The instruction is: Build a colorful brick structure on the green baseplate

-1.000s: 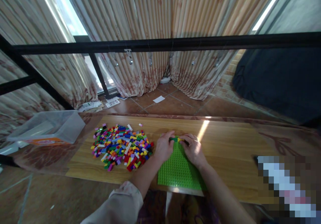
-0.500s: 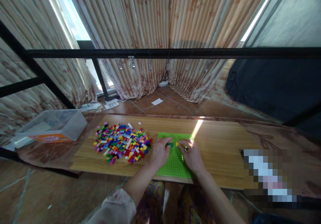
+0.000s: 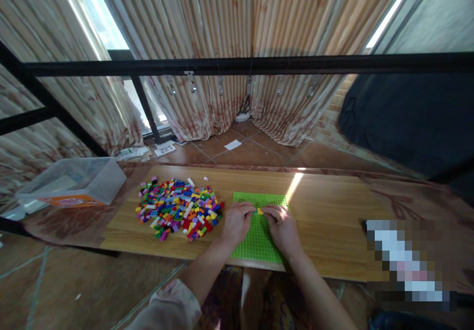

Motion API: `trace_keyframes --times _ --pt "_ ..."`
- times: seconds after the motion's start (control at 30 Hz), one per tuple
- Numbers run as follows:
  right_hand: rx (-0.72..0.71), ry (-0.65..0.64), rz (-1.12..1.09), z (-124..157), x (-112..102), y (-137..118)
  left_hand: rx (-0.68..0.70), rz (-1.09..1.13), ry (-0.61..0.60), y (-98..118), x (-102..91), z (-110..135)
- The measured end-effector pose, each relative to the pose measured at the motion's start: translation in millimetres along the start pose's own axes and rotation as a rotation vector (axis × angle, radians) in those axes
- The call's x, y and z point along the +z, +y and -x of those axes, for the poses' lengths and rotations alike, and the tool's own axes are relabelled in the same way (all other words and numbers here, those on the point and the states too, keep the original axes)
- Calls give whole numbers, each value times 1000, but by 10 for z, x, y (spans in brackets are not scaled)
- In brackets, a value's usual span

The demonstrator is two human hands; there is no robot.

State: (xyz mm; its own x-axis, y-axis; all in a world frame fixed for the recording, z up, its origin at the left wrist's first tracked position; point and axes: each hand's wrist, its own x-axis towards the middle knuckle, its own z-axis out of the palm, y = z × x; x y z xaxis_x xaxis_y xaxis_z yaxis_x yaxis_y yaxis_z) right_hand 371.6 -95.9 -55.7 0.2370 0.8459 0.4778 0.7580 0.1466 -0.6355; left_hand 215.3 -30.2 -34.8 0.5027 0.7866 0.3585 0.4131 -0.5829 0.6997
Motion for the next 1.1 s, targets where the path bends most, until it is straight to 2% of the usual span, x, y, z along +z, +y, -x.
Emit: trace_keyframes --times 0.47,0.7,1.1 --pt "-61 12 81 30 21 -1 41 -8 -34 -57 5 4" --pt "-117 9 126 23 36 -2 102 -39 -4 -89 26 23" --pt "-183 -47 227 23 -12 -5 145 -86 -22 -117 27 19"
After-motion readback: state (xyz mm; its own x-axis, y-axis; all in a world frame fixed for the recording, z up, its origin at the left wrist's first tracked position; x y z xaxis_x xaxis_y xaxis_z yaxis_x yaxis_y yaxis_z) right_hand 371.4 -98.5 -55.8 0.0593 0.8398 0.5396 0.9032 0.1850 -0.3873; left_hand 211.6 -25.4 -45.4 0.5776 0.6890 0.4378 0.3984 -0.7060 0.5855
